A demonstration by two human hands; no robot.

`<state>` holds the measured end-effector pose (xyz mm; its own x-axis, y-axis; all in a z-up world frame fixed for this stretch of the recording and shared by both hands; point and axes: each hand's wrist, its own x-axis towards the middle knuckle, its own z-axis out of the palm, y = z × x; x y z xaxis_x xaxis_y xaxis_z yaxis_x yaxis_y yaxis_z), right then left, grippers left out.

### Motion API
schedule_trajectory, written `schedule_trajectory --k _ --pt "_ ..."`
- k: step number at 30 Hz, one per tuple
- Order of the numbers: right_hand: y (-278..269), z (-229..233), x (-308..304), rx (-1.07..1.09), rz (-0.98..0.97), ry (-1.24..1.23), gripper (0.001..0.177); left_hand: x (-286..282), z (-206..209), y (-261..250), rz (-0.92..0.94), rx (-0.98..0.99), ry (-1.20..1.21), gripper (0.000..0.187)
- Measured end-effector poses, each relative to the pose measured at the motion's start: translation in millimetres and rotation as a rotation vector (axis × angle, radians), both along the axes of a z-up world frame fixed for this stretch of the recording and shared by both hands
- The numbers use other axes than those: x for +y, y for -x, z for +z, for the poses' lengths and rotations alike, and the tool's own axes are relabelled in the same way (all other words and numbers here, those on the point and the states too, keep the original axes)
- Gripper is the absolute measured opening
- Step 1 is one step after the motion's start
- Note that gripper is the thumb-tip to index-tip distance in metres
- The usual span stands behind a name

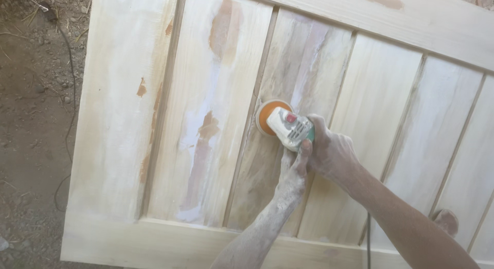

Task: The person uses a power sander to smooth the surface of a wooden door. The person guides the tool across the door panels by hand.

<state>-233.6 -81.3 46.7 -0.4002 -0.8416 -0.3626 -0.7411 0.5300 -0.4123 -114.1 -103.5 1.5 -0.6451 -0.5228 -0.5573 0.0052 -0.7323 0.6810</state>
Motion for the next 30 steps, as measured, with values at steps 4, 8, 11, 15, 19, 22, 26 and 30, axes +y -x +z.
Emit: schedule_trajectory --k 4,8,11,15,19,22,26,30 --pt "28.4 -11.2 -29.9 0.062 -0.005 -0.044 0.048 -27.2 -18.7 37.8 0.056 0.038 -0.010 0.114" --pt "65.6 -18.1 -69.3 0.041 -0.117 -0.219 0.042 -65.4 -31.6 78.0 -0.013 0.002 0.039 0.120" --pt "82.5 -9.0 -85.8 0.029 -0.144 -0.139 0.044 -86.9 -33.0 103.8 -0.052 -0.011 0.076 0.122" --pt "95.7 5.9 -109.6 0.047 -0.206 -0.156 0.066 -108.0 -28.0 126.3 -0.088 0.005 -0.029 0.125" --pt "86.9 12.2 -99.8 -0.067 -0.208 -0.136 0.068 -100.8 -20.3 117.2 -0.090 0.015 0.048 0.125" --pt "74.1 8.8 -88.7 0.115 -0.074 -0.118 0.058 -86.6 -17.0 98.3 0.015 0.111 0.107 0.125" --pt "81.4 1.7 -94.5 0.008 -0.163 -0.135 0.060 -96.6 -24.1 108.9 -0.047 0.019 0.062 0.127" --pt "97.1 -5.9 -105.1 0.040 -0.207 -0.131 0.059 -107.2 -28.8 123.0 -0.083 -0.013 0.007 0.129"
